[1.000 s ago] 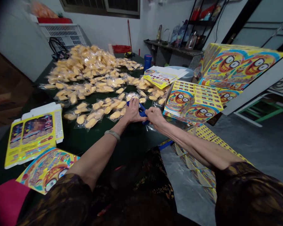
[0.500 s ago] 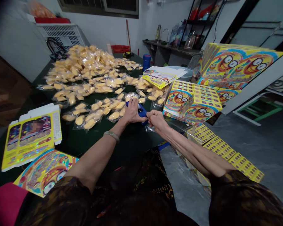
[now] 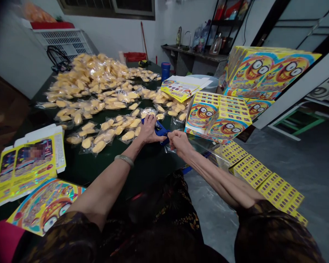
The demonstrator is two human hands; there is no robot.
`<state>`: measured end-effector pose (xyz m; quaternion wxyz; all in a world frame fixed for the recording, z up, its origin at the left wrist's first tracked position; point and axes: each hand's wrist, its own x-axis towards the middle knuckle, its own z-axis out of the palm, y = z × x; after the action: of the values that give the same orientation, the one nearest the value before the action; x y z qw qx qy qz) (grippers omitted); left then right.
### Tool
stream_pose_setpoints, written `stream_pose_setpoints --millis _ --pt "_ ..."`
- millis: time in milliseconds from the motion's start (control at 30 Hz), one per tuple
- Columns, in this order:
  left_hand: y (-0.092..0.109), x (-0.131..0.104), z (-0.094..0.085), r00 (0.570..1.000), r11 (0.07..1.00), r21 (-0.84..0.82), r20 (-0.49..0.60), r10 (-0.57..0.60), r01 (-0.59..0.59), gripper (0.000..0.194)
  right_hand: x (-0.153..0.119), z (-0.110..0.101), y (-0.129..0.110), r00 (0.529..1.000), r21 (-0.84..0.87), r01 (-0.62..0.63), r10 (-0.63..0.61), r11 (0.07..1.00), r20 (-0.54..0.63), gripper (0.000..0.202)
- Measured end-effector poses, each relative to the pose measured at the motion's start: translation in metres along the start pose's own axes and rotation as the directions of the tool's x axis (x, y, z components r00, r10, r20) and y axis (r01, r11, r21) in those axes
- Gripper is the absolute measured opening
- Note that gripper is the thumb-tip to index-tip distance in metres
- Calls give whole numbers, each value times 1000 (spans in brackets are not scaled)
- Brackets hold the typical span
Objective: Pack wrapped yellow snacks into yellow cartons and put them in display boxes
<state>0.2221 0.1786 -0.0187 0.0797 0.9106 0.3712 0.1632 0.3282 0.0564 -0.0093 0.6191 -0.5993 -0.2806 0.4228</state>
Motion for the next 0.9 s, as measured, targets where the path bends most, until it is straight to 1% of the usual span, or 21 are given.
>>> stream_pose_setpoints --millis 200,300,467,567,633,700,733,800,833,900 --pt "2 1 -3 1000 999 -31 20 -9 10 104 -3 -5 3 1000 18 0 0 1000 5 25" --pt "1 2 -2 1000 1000 -30 11 -6 6 103 -3 -5 7 1000 41 9 -10 999 12 25" --pt "-2 4 0 1000 1000 -21 -4 2 -2 104 2 -6 20 1000 81 6 -7 997 0 25" --pt "-1 7 -1 999 1000 -7 19 -28 28 106 -2 -20 34 1000 90 -17 18 996 -10 27" --pt "0 10 -1 998 998 11 25 -61 60 107 -8 -37 41 999 88 -44 45 995 -3 31" --pt "1 13 -2 996 996 34 23 -83 83 108 -14 -55 42 998 86 -61 60 994 13 34" --pt "1 14 -3 996 995 44 29 -89 88 109 -17 -62 41 999 89 -49 46 995 29 35" --pt "2 15 -5 994 994 57 57 -94 90 110 -20 -69 33 996 113 19 -28 993 82 37" --pt "2 15 -7 992 994 59 77 -95 91 111 -22 -69 28 989 137 61 -78 989 124 37" --pt "3 15 -12 988 994 57 121 -98 92 113 -26 -65 18 960 202 133 -177 970 219 39"
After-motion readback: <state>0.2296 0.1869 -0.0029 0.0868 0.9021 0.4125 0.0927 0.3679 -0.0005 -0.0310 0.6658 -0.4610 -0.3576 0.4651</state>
